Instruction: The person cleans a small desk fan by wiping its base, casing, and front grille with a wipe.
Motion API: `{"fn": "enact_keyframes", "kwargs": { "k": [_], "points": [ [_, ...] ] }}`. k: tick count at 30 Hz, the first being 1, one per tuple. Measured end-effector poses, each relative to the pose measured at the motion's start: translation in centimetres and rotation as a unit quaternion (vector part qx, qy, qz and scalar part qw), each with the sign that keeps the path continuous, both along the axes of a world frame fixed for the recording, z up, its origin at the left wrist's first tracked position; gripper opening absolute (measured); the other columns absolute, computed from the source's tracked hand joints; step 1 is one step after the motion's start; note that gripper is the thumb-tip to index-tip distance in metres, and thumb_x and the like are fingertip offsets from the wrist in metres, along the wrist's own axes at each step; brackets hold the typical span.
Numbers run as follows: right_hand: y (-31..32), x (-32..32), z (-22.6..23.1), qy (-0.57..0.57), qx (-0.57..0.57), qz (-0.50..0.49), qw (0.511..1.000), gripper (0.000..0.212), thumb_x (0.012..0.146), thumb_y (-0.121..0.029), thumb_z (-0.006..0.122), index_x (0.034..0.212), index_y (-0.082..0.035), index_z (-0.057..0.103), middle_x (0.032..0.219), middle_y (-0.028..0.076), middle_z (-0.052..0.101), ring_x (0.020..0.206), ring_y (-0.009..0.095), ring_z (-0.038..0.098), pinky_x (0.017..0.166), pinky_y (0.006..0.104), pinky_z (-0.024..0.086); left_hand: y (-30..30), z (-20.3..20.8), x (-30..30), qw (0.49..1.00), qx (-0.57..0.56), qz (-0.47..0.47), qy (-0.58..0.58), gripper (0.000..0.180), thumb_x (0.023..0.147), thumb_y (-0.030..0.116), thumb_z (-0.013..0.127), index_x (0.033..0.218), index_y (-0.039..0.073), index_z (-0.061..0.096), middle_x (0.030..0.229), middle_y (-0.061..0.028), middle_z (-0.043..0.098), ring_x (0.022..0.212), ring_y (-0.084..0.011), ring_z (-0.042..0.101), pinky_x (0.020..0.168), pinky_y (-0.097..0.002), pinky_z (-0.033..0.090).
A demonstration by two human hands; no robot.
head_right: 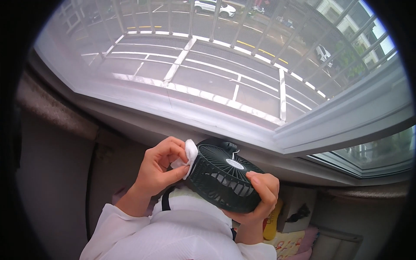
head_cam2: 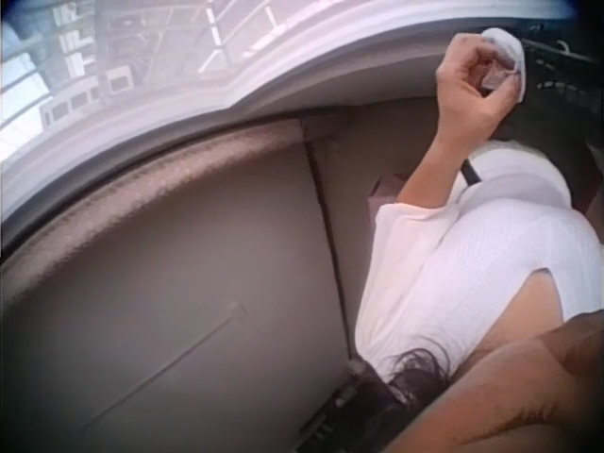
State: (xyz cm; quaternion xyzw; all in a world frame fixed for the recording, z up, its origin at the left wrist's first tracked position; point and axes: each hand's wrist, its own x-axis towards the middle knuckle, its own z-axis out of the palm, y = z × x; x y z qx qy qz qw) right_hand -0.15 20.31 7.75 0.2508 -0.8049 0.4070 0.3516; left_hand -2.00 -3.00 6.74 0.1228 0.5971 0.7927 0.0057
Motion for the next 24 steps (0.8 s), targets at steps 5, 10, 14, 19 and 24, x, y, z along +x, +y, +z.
{"fn": "enact_keyframes", "kwargs": {
  "k": [5, 10, 14, 19, 24],
  "points": [
    [-0.2, 0.0, 0.7, 0.005, 0.034, -0.021, 0.999, 0.076, 0.054, -0.027, 0.094, 0.114, -0.006, 0.051, 0.102, 0.012, 0.061, 0.085, 0.026, 0.060, 0.073, 0.0360, 0.049, -0.1, 1.5, 0.2, 0.995, -0.059, 0.015, -0.077, 0.016, 0.081, 0.000, 0.068, 0.096, -0.001, 0.062, 0.091, -0.0039, 0.065, 0.088, -0.0089, 0.062, 0.085, -0.0247, 0.050],
    [-0.5, 0.0, 0.7, -0.005, 0.019, -0.022, 1.000, 0.077, 0.055, -0.024, 0.093, 0.116, -0.005, 0.051, 0.103, 0.012, 0.061, 0.086, 0.026, 0.060, 0.076, 0.0365, 0.049, 0.9, 2.2, -1.7, 0.994, -0.065, 0.054, -0.070, 0.019, 0.082, -0.002, 0.069, 0.099, -0.002, 0.062, 0.093, -0.0039, 0.066, 0.087, -0.0080, 0.062, 0.086, -0.0242, 0.049],
    [-0.8, 0.1, 0.5, -0.031, -0.023, -0.041, 0.998, 0.077, 0.056, -0.021, 0.093, 0.118, -0.006, 0.051, 0.105, 0.012, 0.061, 0.089, 0.026, 0.060, 0.079, 0.0364, 0.049, 1.5, 1.7, -2.3, 0.994, -0.074, 0.077, -0.017, 0.012, 0.086, 0.002, 0.068, 0.097, -0.002, 0.065, 0.090, -0.0032, 0.066, 0.086, -0.0069, 0.062, 0.081, -0.0221, 0.049],
    [-0.4, -0.4, 0.4, -0.014, 0.018, -0.019, 1.000, 0.079, 0.065, -0.029, 0.089, 0.125, 0.000, 0.047, 0.104, 0.015, 0.060, 0.092, 0.024, 0.057, 0.082, 0.0344, 0.046, 0.4, 1.7, -1.8, 0.987, 0.109, 0.098, -0.070, 0.014, 0.087, 0.005, 0.069, 0.099, -0.001, 0.066, 0.088, -0.0023, 0.067, 0.084, -0.0083, 0.062, 0.078, -0.0247, 0.051],
    [-0.3, -0.4, 0.4, -0.006, 0.017, -0.022, 1.000, 0.079, 0.064, -0.028, 0.090, 0.125, -0.001, 0.047, 0.104, 0.014, 0.060, 0.091, 0.024, 0.058, 0.082, 0.0344, 0.046, -0.2, 2.5, -0.4, 0.997, -0.068, 0.024, -0.017, 0.016, 0.083, 0.002, 0.070, 0.099, 0.000, 0.066, 0.093, -0.0043, 0.067, 0.087, -0.0110, 0.063, 0.081, -0.0259, 0.051]
  ]
}}
